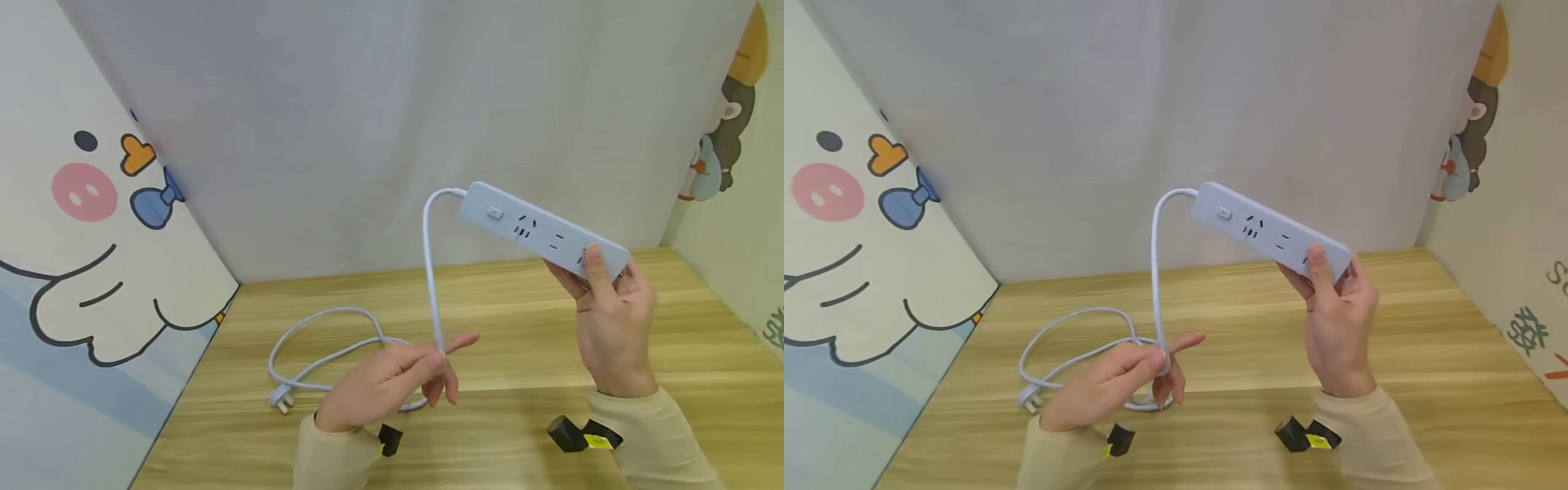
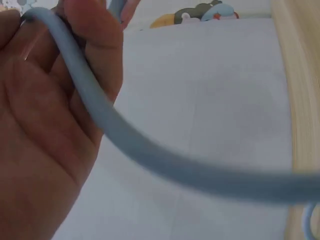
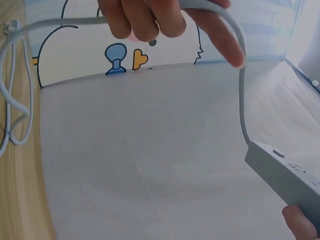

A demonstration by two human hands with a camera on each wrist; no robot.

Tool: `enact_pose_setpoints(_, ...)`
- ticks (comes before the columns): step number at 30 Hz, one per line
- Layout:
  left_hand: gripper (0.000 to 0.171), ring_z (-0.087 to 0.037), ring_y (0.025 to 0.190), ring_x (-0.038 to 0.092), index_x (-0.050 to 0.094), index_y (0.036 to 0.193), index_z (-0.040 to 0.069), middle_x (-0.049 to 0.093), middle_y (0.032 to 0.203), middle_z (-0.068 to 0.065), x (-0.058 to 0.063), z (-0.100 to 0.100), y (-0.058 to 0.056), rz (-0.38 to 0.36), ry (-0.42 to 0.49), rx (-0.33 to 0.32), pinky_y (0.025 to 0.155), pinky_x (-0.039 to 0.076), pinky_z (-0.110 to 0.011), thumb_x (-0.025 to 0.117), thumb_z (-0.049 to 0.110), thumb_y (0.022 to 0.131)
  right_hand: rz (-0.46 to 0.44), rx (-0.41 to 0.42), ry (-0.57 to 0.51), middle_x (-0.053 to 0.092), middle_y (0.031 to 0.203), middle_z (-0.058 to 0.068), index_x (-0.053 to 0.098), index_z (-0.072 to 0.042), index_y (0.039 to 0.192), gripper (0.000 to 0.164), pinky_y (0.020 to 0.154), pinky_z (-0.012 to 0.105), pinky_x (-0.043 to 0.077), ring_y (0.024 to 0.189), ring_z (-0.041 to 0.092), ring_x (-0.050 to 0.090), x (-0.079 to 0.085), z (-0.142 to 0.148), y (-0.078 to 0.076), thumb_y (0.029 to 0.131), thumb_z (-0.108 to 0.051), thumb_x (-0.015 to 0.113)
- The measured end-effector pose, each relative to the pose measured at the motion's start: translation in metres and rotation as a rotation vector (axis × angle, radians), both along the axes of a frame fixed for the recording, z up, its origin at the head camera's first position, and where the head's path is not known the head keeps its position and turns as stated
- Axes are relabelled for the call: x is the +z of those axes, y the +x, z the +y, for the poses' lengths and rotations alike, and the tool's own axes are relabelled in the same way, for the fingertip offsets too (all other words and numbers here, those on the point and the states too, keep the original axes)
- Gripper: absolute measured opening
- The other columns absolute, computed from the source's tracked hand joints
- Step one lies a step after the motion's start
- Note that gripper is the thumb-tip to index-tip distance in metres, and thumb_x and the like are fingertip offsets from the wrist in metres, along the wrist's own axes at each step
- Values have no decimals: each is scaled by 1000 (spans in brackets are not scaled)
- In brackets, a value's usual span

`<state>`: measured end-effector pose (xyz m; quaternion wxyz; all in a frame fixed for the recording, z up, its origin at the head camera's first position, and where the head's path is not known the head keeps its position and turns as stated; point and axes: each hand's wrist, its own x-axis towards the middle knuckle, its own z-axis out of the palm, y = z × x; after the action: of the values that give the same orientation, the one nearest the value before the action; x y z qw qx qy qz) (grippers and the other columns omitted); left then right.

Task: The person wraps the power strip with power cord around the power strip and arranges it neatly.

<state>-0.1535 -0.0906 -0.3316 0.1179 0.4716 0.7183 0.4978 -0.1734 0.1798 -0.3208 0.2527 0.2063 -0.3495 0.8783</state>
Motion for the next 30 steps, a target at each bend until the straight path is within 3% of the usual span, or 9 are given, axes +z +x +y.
enact_pose_setpoints(2,41,-4,86,66,67,92,9,68,83,-1,0,4,1,2,-93,-38,69,54,-19,33,20,113,-5,11,-39,68,122,24,51,16,128,28,96,41,54,115,30,70,1,1,-1,104,1,49)
enact_pose_setpoints(3,40,-2,72,59,70,100,9,65,79,1,0,7,1,-17,-135,-51,65,51,-17,34,23,113,-8,30,-57,68,122,24,51,16,128,29,96,41,54,116,31,70,1,2,0,105,0,49)
enact_pose_setpoints(6,38,-1,51,43,71,123,15,52,63,5,-10,12,-1,-65,-237,-47,58,45,-15,38,31,112,12,196,-115,68,124,27,52,16,130,31,97,43,53,114,34,70,2,8,1,108,-3,42)
enact_pose_setpoints(9,37,-4,46,37,69,132,20,45,54,6,-24,15,-7,-158,-291,41,55,40,-16,45,37,109,32,387,-79,68,125,27,55,13,131,38,98,44,54,112,36,71,3,16,3,111,-9,31)
enact_pose_setpoints(12,34,-7,43,35,78,115,16,45,49,4,-36,16,-15,-271,-316,199,49,35,-19,53,38,106,53,532,1,68,125,26,57,11,130,47,96,44,57,112,35,70,4,23,3,113,-12,21)
enact_pose_setpoints(17,43,-9,41,37,77,78,11,47,46,3,-53,7,-30,-382,-236,508,43,31,-22,62,45,100,64,640,134,69,123,25,59,11,130,55,93,44,59,114,35,70,3,30,2,112,-10,11)
enact_pose_setpoints(21,50,-8,41,35,66,67,10,44,47,4,-59,-2,-39,-478,-94,702,42,30,-21,68,52,94,32,701,261,72,121,21,62,9,128,59,90,40,60,111,32,72,0,32,0,111,-7,8)
enact_pose_setpoints(26,49,-6,39,32,64,68,8,40,45,6,-58,-6,-42,-521,46,799,40,29,-19,74,50,90,-34,779,514,75,115,15,67,4,123,57,85,36,62,104,25,75,-3,32,-3,110,-2,12)
enact_pose_setpoints(30,45,-6,37,34,64,69,6,41,45,6,-48,-1,-37,-500,139,820,39,30,-19,78,45,88,-135,716,824,78,107,10,70,-2,116,41,82,40,63,96,26,77,-4,24,-2,110,-2,29)
